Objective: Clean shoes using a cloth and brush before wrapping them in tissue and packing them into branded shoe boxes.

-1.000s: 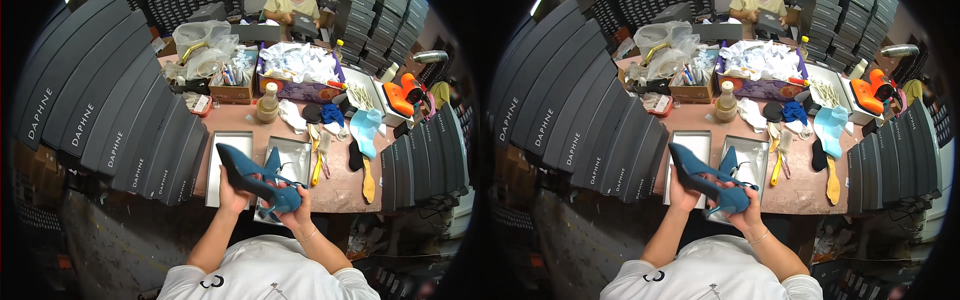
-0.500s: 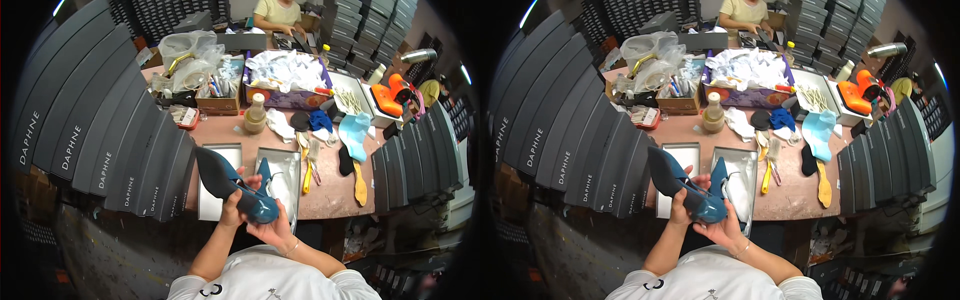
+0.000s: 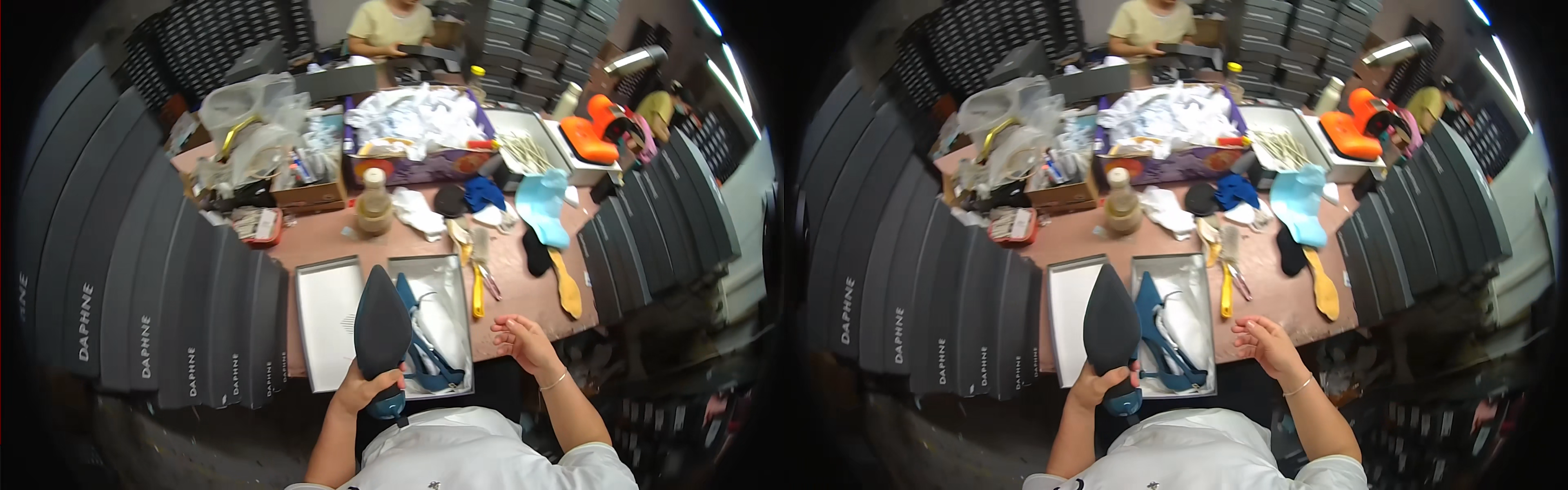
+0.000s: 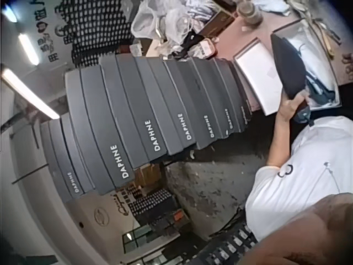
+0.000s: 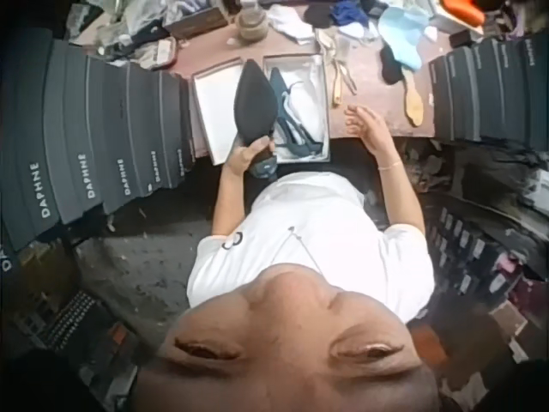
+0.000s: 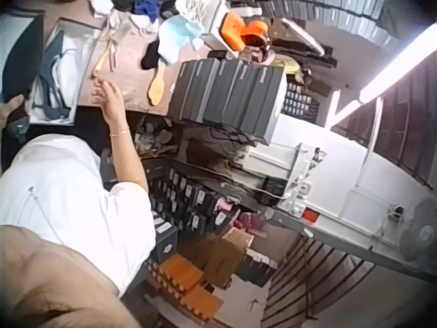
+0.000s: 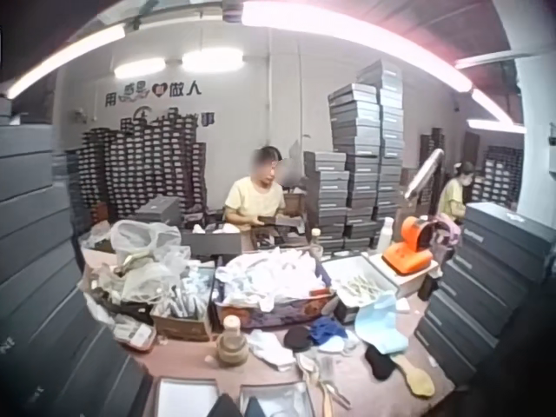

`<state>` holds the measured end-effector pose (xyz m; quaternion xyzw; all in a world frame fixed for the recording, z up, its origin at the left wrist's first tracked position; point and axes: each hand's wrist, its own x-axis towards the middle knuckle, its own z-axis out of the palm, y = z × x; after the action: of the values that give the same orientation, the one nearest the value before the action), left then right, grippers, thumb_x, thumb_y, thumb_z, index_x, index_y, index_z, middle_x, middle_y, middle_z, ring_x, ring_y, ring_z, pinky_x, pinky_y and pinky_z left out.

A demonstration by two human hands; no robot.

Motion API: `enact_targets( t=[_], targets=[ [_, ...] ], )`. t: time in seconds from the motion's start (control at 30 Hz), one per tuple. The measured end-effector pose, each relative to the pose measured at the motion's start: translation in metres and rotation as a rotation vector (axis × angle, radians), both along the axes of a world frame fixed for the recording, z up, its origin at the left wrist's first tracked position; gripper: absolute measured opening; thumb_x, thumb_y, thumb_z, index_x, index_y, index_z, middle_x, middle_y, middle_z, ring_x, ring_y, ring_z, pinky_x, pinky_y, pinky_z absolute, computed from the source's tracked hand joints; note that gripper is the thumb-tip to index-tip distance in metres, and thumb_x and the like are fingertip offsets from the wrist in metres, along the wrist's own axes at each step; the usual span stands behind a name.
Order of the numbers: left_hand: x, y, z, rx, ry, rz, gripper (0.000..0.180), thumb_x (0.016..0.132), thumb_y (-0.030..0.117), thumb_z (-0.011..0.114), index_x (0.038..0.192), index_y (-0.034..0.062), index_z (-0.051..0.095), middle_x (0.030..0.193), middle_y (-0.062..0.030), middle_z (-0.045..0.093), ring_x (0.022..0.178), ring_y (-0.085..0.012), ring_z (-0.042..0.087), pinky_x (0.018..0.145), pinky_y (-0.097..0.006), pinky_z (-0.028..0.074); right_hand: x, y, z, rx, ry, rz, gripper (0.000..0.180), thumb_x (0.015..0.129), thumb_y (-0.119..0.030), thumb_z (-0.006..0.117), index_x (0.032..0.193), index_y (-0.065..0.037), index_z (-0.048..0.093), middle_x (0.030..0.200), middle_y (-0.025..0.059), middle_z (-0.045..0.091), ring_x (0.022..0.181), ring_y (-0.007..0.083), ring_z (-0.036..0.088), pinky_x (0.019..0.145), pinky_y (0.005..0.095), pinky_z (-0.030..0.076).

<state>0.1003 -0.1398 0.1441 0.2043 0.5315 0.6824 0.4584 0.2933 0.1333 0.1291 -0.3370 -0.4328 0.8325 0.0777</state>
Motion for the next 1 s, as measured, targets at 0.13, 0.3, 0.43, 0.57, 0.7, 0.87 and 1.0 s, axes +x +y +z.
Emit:
enact_targets(
  t=[0.13,0.3,0.43,0.57,0.7,0.87,1.0],
  targets=[
    [0.017,0.003,-0.005,-0.006,-0.111,-0.067,0.061,0.087,0.047,0.061,0.113,-0.0080,0.053,0.087,-0.0154,0.063,0.074,-0.0215,0.063,0.069,-0.032,0.051,0.038,0.010,-0.027,0.072,-0.106,-0.020,0.032,0.095,-0.023,0.057,0.118,0.000,0.056,0.108,0.0091,0.061,0.082,0.0128,0.061,0.067,0.0261,0.054],
    [0.018,0.037,0.011,-0.154,-0.004,-0.119,0.063,0.085,0.047,0.066,0.116,-0.0057,0.052,0.097,-0.0149,0.061,0.073,-0.0193,0.064,0.065,-0.031,0.052,0.069,0.043,-0.053,0.244,-0.131,-0.262,0.025,0.094,-0.018,0.057,0.111,-0.001,0.058,0.099,0.0048,0.061,0.081,0.0110,0.060,0.065,0.0241,0.053],
    [0.009,0.052,0.027,-0.214,0.004,-0.160,0.057,0.085,0.043,0.066,0.112,-0.0059,0.055,0.092,-0.0147,0.063,0.072,-0.0188,0.064,0.064,-0.030,0.051,0.041,0.112,-0.043,0.719,-0.183,-0.226,0.020,0.090,-0.016,0.061,0.100,0.001,0.062,0.087,0.0035,0.063,0.077,0.0102,0.060,0.062,0.0243,0.049],
    [0.000,0.064,0.034,-0.201,-0.163,-0.146,0.047,0.087,0.035,0.064,0.108,-0.0059,0.056,0.084,-0.0126,0.064,0.071,-0.0183,0.063,0.064,-0.030,0.052,-0.014,0.183,-0.072,1.589,-0.455,-0.071,0.026,0.081,-0.024,0.070,0.088,-0.002,0.058,0.089,0.0159,0.060,0.087,0.0359,0.057,0.076,0.0424,0.045],
    [-0.001,0.063,0.036,-0.111,-0.182,-0.144,0.044,0.082,0.027,0.063,0.109,-0.0073,0.055,0.094,-0.0156,0.061,0.071,-0.0218,0.064,0.063,-0.033,0.053,-0.046,0.201,-0.105,1.809,-0.752,0.038,0.033,0.076,-0.027,0.071,0.092,-0.003,0.056,0.095,0.0141,0.057,0.092,0.0350,0.055,0.079,0.0477,0.040],
    [-0.008,0.059,0.031,-0.145,-0.247,-0.125,0.041,0.083,0.022,0.063,0.110,-0.0076,0.054,0.096,-0.0149,0.061,0.071,-0.0202,0.064,0.063,-0.034,0.056,-0.053,0.158,-0.070,1.548,-0.441,0.139,0.025,0.075,-0.009,0.061,0.098,-0.002,0.053,0.102,0.0165,0.056,0.096,0.0328,0.055,0.084,0.0444,0.042],
    [-0.010,0.070,0.026,-0.289,-0.252,-0.151,0.035,0.085,0.019,0.062,0.109,-0.0065,0.055,0.097,-0.0139,0.061,0.070,-0.0193,0.064,0.067,-0.031,0.054,-0.072,0.075,-0.004,1.262,0.124,0.086,0.044,0.077,-0.001,0.057,0.121,-0.001,0.052,0.119,0.0202,0.053,0.103,0.0334,0.056,0.090,0.0390,0.046]
  ],
)
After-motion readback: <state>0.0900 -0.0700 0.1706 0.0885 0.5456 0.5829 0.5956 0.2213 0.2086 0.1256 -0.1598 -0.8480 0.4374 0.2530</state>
